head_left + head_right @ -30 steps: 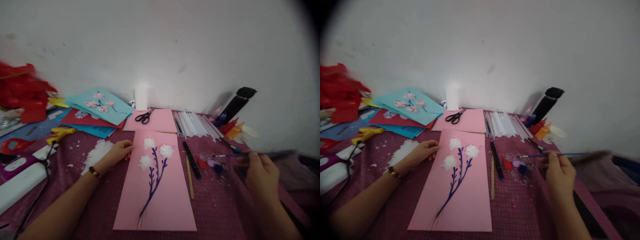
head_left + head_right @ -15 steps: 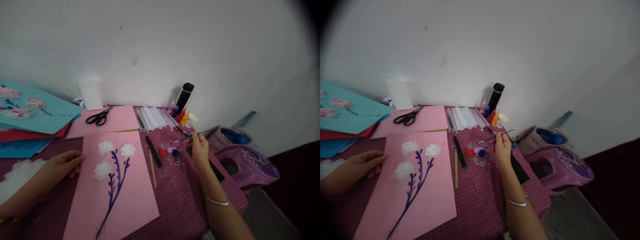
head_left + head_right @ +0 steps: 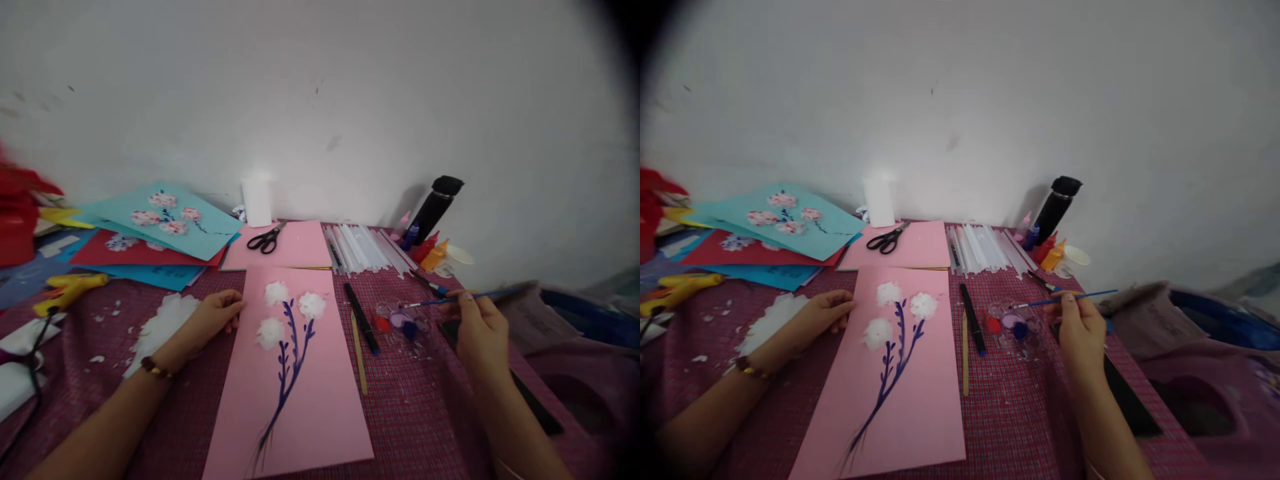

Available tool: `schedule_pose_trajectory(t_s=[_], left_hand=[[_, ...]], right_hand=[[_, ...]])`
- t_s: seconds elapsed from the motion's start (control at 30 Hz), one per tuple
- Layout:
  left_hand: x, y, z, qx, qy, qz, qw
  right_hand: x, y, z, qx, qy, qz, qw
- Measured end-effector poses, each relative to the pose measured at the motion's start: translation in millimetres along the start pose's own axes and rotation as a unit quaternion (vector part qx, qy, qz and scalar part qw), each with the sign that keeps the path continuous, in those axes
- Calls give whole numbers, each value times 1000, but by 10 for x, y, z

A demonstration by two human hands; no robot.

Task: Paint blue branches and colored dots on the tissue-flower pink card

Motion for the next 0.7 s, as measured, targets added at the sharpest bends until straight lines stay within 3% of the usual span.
schedule_pose_trajectory(t_s=[0.53,0.7], left_hand=[[-41,-48,-8,4,30,-36,999],[-80,-115,-44,16,40,-9,999]], right_hand=[[106,-75,56,-14,-44,23,999],[323,-138,172,36,-94,-10,995]])
Point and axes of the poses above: each hand's wrist, its own y-axis towards the middle knuckle, its own z-axis out of the palm, x = y × z, the point moved 5 cm from there along y, towards the middle knuckle, and after that the axes turned 6 degrees about y, right-handed, at the moved point
